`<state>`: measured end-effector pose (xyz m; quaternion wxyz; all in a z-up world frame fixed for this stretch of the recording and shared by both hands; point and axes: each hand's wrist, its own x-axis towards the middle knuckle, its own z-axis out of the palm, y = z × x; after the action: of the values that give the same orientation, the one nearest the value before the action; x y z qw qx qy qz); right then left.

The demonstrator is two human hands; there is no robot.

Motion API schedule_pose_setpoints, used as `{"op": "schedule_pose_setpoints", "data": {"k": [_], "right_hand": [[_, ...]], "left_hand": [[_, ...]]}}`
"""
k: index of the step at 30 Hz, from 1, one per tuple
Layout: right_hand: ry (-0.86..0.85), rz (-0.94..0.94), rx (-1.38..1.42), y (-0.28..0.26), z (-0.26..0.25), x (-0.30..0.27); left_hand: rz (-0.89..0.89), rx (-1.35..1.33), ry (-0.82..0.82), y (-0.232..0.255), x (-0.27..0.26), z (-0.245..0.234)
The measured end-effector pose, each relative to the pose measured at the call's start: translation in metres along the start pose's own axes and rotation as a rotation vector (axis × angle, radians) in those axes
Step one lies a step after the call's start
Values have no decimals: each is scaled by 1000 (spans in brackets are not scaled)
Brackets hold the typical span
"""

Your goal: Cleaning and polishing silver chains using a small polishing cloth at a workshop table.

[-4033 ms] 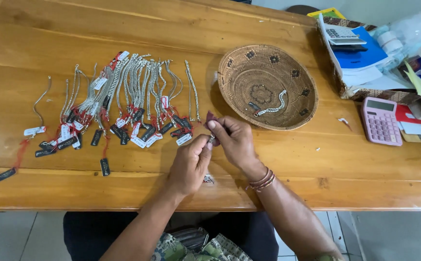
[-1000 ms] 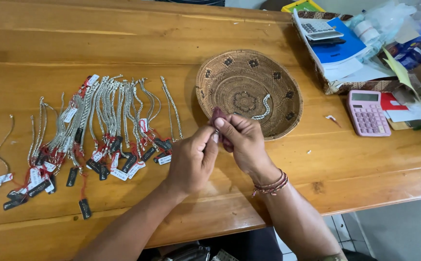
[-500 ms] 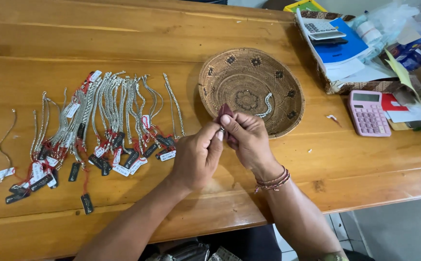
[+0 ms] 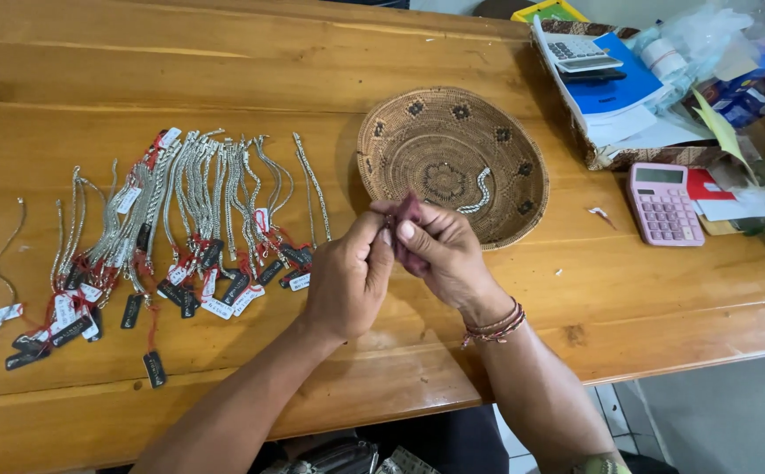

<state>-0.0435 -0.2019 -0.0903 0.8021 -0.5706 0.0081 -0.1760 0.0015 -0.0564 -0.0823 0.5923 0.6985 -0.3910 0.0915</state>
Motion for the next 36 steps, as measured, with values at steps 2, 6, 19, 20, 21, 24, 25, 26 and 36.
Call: {"op": "schedule_pose_setpoints", "data": {"k": [2, 6, 19, 20, 21, 24, 25, 26, 36], "right_hand": [[43, -3, -41, 13, -8, 5], [135, -18, -93, 22, -19, 10], [107, 3, -77, 24, -29, 12], [94, -23, -22, 17, -27, 11], [80, -48, 33, 11, -23, 10], [-80, -83, -257, -2, -14, 4], [-83, -82, -254, 3, -16, 8], [-73, -83, -293, 8, -19, 9], [-26, -140, -396, 4, -22, 5]], "left_hand": [[15, 18, -14, -17, -6, 9], [33, 82, -36, -28, -12, 19], [20, 22, -81, -18, -8, 14], [-1, -2, -64, -21, -9, 15], [-22, -27, -47, -24, -10, 15], [-41, -53, -43, -29, -9, 12], [-43, -49, -41, -27, -6, 8], [-30, -35, -41, -24, -5, 8], [-45, 31, -5, -17, -1, 9]]}}
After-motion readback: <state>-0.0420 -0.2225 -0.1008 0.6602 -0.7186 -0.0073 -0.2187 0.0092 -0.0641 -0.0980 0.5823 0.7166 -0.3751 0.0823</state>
